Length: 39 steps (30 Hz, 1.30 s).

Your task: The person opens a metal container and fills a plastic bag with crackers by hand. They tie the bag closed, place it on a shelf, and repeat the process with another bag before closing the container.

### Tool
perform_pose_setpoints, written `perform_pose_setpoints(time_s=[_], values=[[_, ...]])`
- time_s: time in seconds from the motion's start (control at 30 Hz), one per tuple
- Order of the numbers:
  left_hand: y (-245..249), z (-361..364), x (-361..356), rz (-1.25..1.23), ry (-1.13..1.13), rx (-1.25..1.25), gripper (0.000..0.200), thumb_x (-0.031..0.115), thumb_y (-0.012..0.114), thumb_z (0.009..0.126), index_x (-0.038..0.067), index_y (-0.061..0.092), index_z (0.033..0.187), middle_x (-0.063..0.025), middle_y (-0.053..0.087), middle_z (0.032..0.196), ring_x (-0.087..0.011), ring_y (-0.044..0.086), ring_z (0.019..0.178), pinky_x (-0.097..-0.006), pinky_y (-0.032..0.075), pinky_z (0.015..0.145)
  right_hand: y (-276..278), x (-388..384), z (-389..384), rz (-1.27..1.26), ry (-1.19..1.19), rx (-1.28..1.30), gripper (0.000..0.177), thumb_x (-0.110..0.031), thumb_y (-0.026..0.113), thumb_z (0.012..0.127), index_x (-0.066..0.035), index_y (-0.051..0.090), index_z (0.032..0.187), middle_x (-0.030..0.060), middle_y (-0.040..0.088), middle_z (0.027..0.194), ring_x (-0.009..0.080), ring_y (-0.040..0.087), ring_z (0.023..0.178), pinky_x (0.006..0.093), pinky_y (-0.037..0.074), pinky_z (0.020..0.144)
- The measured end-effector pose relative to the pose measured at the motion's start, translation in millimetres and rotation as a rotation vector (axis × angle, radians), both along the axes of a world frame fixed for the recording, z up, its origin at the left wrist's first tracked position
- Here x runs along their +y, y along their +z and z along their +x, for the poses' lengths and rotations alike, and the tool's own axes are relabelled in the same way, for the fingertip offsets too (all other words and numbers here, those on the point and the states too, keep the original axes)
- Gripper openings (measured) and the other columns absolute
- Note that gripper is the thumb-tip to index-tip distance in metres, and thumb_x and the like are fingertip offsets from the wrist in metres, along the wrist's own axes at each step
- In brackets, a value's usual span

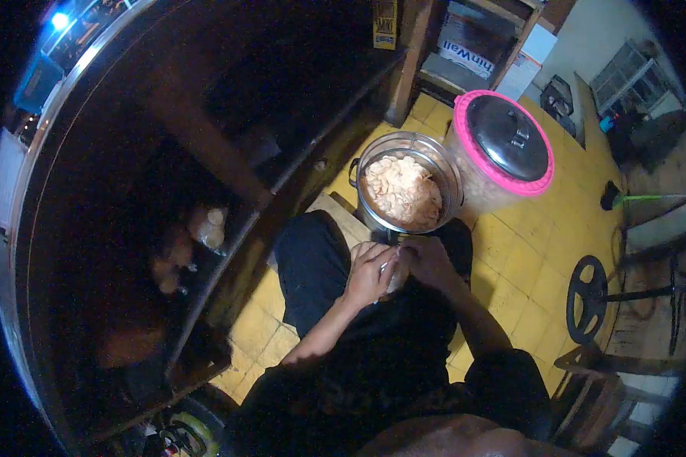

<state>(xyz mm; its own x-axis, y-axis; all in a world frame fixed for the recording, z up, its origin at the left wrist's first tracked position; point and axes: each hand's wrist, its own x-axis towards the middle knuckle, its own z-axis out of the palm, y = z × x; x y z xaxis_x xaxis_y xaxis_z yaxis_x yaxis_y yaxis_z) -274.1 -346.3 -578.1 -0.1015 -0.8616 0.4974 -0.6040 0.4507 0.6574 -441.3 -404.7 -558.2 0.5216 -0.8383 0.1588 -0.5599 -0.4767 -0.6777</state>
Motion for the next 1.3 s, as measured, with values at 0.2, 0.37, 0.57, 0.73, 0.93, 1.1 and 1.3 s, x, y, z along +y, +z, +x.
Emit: perform_pose_setpoints(time_s=[0.2, 0.37, 0.57, 0.73, 0.93, 1.1, 1.3], values=[[10, 1, 7, 0.113, -0.07, -0.144, 0.027, 0.006, 0.063, 0.071, 0.006, 0.066, 0.098, -0.008, 0.062, 0.103, -0.0298, 0.053, 0.099, -0.0427, 0.035, 0.088, 13, -11, -12, 0.201, 0.034, -0.036, 0.017, -0.018, 0.058, 0.079, -0.003, 0.065, 0.081, 0.0139, 0.064, 0.075, 0.0282, 0.062, 0.071, 0.0397, 0.048, 0.068], [4, 9, 7, 0.19, -0.167, -0.074, 0.025, 0.007, 0.065, 0.072, 0.006, 0.066, 0.097, -0.0063, 0.061, 0.096, -0.0264, 0.054, 0.098, -0.0383, 0.035, 0.085, -1, -20, -13, 0.341, 0.173, -0.103, 0.014, -0.014, 0.057, 0.08, -0.001, 0.062, 0.079, 0.0125, 0.063, 0.074, 0.0246, 0.062, 0.07, 0.0358, 0.048, 0.067], [-3, 9, 13, 0.277, -0.18, 0.033, 0.029, 0.007, 0.064, 0.073, 0.004, 0.062, 0.102, -0.0109, 0.06, 0.105, -0.0301, 0.054, 0.103, -0.0408, 0.036, 0.091, 37, -14, 0, 0.15, 0.42, 0.167, 0.016, -0.02, 0.059, 0.078, -0.007, 0.066, 0.085, 0.0115, 0.067, 0.085, 0.0293, 0.065, 0.081, 0.0431, 0.05, 0.078], [-41, -6, 12, 0.269, -0.157, 0.202, 0.034, 0.009, 0.059, 0.078, 0.003, 0.06, 0.111, -0.0146, 0.061, 0.114, -0.0332, 0.056, 0.106, -0.0405, 0.044, 0.09, 33, -1, 2, 0.221, 0.299, -0.012, 0.018, -0.021, 0.059, 0.079, -0.008, 0.067, 0.089, 0.0126, 0.067, 0.089, 0.0313, 0.064, 0.086, 0.043, 0.049, 0.079], [-47, -18, -6, -0.093, -0.048, -0.102, 0.028, 0.015, 0.053, 0.082, 0.003, 0.061, 0.106, -0.0165, 0.065, 0.096, -0.0321, 0.064, 0.084, -0.0422, 0.052, 0.071, 31, 1, 9, 0.076, 0.038, -0.001, 0.017, -0.018, 0.058, 0.085, -0.003, 0.063, 0.092, 0.0145, 0.065, 0.082, 0.0301, 0.064, 0.075, 0.0386, 0.051, 0.071], [-50, -17, -4, 0.352, -0.163, 0.382, 0.024, 0.017, 0.05, 0.086, 0.002, 0.061, 0.101, -0.0123, 0.064, 0.087, -0.0263, 0.063, 0.074, -0.0391, 0.051, 0.067, 46, -68, -20, 0.226, -0.269, -0.245, 0.031, -0.021, 0.054, 0.086, -0.001, 0.056, 0.11, 0.0214, 0.06, 0.099, 0.0392, 0.057, 0.091, 0.0454, 0.046, 0.085], [-108, 3, 15, 0.731, -0.099, 0.779, 0.023, 0.018, 0.047, 0.093, 0.002, 0.064, 0.093, -0.0029, 0.062, 0.081, -0.015, 0.056, 0.07, -0.0295, 0.046, 0.065, 102, -207, -114, -0.687, -1.011, 0.595, 0.043, -0.031, 0.061, 0.084, -0.007, 0.057, 0.12, 0.0229, 0.054, 0.122, 0.0407, 0.052, 0.111, 0.0474, 0.041, 0.094]])
